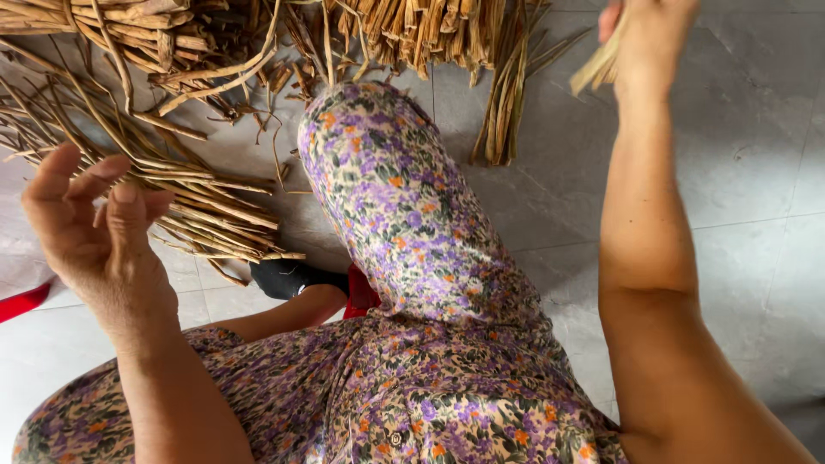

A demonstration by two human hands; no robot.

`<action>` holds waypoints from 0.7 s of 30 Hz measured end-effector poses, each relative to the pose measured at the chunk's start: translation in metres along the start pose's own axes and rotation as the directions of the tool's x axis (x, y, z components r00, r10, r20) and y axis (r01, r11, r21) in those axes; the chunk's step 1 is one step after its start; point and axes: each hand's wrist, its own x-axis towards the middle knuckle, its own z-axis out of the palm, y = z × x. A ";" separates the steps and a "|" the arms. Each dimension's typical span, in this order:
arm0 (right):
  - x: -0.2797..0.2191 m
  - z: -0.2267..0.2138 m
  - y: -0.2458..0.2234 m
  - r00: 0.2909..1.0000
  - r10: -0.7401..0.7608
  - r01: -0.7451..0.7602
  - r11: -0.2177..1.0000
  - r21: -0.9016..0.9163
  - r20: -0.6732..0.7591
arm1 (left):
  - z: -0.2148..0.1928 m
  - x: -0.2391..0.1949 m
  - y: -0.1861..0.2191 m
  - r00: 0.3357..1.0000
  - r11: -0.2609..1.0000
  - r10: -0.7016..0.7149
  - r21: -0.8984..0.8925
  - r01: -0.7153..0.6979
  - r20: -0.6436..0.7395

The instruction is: The person sits on the floor and uses scissors to cut dried plant stems into shorter pieces. The cut pieces are dropped onto the floor, accumulating in a pile.

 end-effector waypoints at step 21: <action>-0.005 0.035 0.114 0.871 0.354 0.132 0.502 -0.855 0.342 | -0.097 0.021 -0.022 0.984 0.983 -0.119 0.124 0.135 -0.135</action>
